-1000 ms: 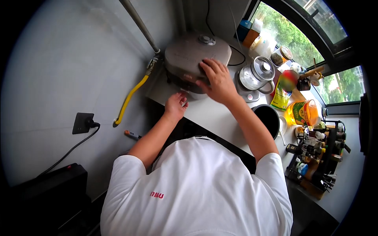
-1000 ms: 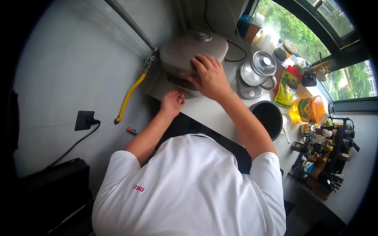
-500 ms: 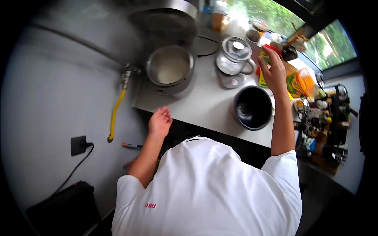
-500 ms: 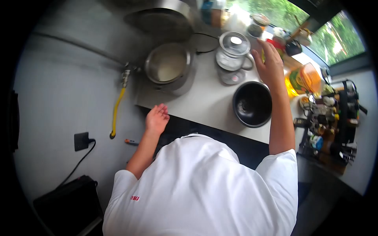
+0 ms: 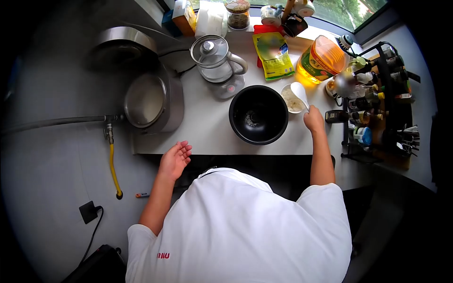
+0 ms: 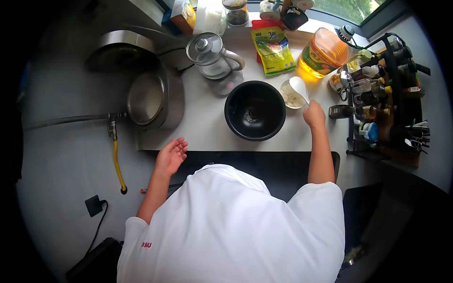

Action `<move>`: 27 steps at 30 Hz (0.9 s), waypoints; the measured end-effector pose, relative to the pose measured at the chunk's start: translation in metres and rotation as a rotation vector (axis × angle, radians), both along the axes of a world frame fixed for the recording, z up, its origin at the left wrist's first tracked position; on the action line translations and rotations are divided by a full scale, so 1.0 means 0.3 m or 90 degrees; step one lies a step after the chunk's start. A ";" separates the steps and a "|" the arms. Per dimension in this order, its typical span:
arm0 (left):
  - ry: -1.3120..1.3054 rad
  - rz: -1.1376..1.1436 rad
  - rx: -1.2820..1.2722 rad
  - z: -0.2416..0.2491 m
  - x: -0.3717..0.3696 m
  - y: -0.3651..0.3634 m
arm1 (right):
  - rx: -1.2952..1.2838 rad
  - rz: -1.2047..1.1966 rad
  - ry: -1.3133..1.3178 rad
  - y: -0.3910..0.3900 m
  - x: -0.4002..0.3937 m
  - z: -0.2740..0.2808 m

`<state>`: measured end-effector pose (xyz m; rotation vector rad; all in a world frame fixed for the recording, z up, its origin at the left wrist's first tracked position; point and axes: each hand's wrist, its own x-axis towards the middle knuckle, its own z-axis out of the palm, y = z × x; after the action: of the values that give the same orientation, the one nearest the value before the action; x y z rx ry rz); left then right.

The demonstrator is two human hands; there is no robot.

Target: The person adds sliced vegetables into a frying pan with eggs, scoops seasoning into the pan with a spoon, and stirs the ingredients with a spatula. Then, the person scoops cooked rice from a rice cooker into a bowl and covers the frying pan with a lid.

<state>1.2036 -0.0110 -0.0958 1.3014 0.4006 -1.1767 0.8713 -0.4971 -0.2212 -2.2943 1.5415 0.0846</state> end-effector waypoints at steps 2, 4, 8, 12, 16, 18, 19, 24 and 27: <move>-0.029 -0.034 0.006 0.015 -0.016 -0.033 | -0.005 -0.110 -0.057 0.014 0.000 0.019; -0.039 -0.061 0.006 0.026 -0.032 -0.064 | 0.125 -0.211 -0.254 -0.007 -0.004 -0.124; -0.054 -0.098 0.015 0.053 -0.053 -0.123 | 0.371 -0.360 -0.455 -0.012 0.044 -0.183; -0.090 -0.144 0.006 0.071 -0.066 -0.163 | 0.387 -0.357 -0.473 -0.016 0.057 -0.158; -0.137 -0.200 -0.001 0.080 -0.068 -0.209 | 0.351 -0.338 -0.505 -0.033 0.045 -0.173; -0.174 -0.231 0.002 0.086 -0.061 -0.223 | 0.329 -0.336 -0.546 -0.030 0.030 -0.154; -0.199 -0.247 0.004 0.087 -0.050 -0.234 | 0.311 -0.320 -0.547 -0.036 0.022 -0.125; -0.356 -0.350 -0.079 0.109 0.010 -0.364 | 0.195 -0.135 -0.548 -0.065 0.049 0.234; -0.368 -0.332 -0.220 0.132 0.003 -0.464 | 0.268 -0.059 -0.539 0.075 0.216 0.514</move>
<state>1.2044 -0.1501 -0.0562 1.4007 -0.5709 -1.1548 0.9362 -0.4745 -0.0669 -1.5935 1.0407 -0.4783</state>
